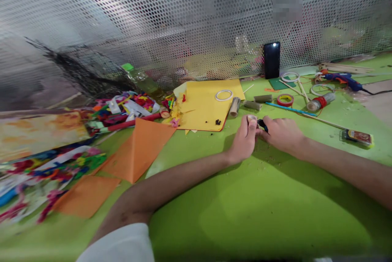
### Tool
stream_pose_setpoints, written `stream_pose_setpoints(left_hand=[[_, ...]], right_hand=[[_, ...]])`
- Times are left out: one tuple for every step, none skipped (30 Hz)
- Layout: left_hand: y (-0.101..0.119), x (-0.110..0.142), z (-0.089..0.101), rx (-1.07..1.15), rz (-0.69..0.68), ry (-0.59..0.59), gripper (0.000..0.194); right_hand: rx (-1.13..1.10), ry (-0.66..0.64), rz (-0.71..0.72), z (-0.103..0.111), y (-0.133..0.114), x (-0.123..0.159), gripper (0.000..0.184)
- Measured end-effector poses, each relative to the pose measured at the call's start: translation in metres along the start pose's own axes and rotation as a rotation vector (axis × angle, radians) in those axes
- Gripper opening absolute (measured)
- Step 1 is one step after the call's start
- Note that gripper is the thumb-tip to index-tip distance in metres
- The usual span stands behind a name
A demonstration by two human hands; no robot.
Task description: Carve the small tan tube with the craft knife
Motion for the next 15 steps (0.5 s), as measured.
stream_pose_setpoints(left_hand=[[0.0016,0.0001,-0.0003,-0.021,-0.017,-0.003,0.034],[0.0031,0.0001,-0.0003,-0.044,-0.035,-0.002,0.034],[0.0044,0.0002,0.0002,-0.068,-0.051,0.006,0.034],[0.0053,0.0002,0.0009,-0.088,-0.062,0.018,0.034],[0.0060,0.0002,0.0017,-0.104,-0.074,0.030,0.033],[0.0064,0.0001,0.0024,-0.116,-0.086,0.038,0.033],[0.0064,0.0000,0.0029,-0.123,-0.094,0.042,0.032],[0.0061,-0.0002,0.0031,-0.123,-0.098,0.041,0.032],[0.0054,-0.0003,0.0031,-0.118,-0.098,0.034,0.032],[0.0047,-0.0004,0.0029,-0.110,-0.095,0.025,0.032],[0.0040,-0.0005,0.0027,-0.102,-0.090,0.017,0.032],[0.0035,-0.0005,0.0023,-0.092,-0.082,0.006,0.033],[0.0032,-0.0005,0.0017,-0.078,-0.072,-0.007,0.034],[0.0033,-0.0004,0.0007,-0.061,-0.061,-0.023,0.035],[0.0038,-0.0003,-0.0004,-0.043,-0.049,-0.039,0.037]], right_hand=[[-0.002,0.001,-0.002,0.0003,-0.0002,0.0001,0.062],[-0.002,0.000,-0.002,0.0003,-0.0004,0.0001,0.062],[-0.001,-0.002,-0.003,-0.0001,-0.0007,0.0002,0.060],[0.001,-0.003,-0.003,-0.0006,-0.0010,0.0002,0.058],[0.003,-0.002,-0.004,-0.0011,-0.0012,0.0003,0.057],[0.004,-0.001,-0.004,-0.0016,-0.0014,0.0003,0.055],[0.006,-0.001,-0.006,-0.0020,-0.0014,0.0003,0.054],[0.007,0.000,-0.008,-0.0022,-0.0012,0.0004,0.054],[0.008,0.003,-0.010,-0.0020,-0.0008,0.0005,0.055],[0.011,0.005,-0.006,-0.0017,-0.0004,0.0007,0.056],[0.015,0.010,-0.002,-0.0010,0.0001,0.0009,0.057],[0.021,0.019,0.005,0.0001,0.0007,0.0013,0.060],[0.028,0.030,0.012,0.0015,0.0015,0.0016,0.062],[0.035,0.041,0.016,0.0031,0.0024,0.0020,0.065],[0.041,0.052,0.020,0.0046,0.0034,0.0022,0.068]])
Point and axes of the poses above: each hand's wrist, its own x-axis away from the middle knuckle, its own z-axis out of the back of the hand, y = z × x, the point moved 6 cm from there along -x, towards the middle knuckle, and after that the axes turned 10 degrees about -z, right-handed, at the moved point
